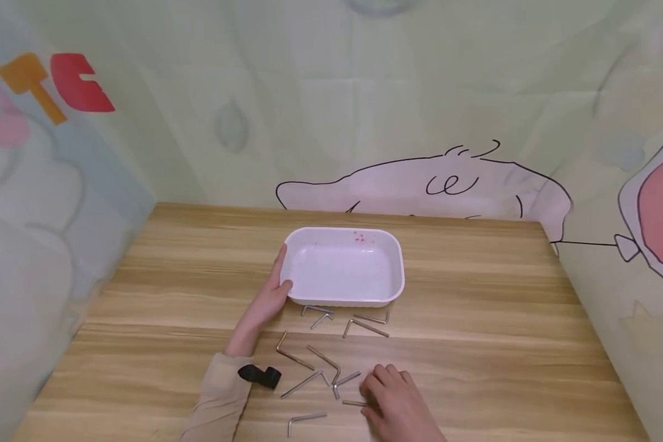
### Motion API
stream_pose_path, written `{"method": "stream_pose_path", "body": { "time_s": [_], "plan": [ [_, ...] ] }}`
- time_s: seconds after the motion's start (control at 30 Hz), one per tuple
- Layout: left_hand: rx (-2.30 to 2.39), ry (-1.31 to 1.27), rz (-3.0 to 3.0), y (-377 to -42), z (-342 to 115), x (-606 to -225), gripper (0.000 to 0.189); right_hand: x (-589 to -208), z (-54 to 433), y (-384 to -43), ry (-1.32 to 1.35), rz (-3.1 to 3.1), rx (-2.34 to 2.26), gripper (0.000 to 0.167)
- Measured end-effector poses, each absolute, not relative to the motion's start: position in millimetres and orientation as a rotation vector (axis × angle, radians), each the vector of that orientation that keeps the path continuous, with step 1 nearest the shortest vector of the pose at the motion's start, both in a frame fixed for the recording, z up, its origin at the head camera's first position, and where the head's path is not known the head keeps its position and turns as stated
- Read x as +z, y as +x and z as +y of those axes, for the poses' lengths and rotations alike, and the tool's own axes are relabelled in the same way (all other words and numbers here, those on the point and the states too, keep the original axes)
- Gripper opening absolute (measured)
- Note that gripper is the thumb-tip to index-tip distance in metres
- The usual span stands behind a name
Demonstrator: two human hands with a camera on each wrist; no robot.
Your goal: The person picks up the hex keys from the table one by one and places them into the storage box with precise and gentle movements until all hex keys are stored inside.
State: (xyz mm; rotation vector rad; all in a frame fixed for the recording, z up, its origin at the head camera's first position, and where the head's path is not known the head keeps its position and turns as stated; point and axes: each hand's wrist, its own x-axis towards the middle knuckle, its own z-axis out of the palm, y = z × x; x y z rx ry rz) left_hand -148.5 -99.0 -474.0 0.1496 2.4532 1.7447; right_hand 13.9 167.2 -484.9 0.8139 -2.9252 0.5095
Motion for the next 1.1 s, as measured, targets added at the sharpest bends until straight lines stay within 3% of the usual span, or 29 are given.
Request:
{"method": "stream_pose_path", "body": {
  "time_s": [1.1],
  "plan": [
    [1.775, 0.126, 2.452, -151.2, -97.7, -480.7, 0.077, -486.5, 166.7, 12.5, 0.857, -2.914, 0.502, 0.024]
  ]
}}
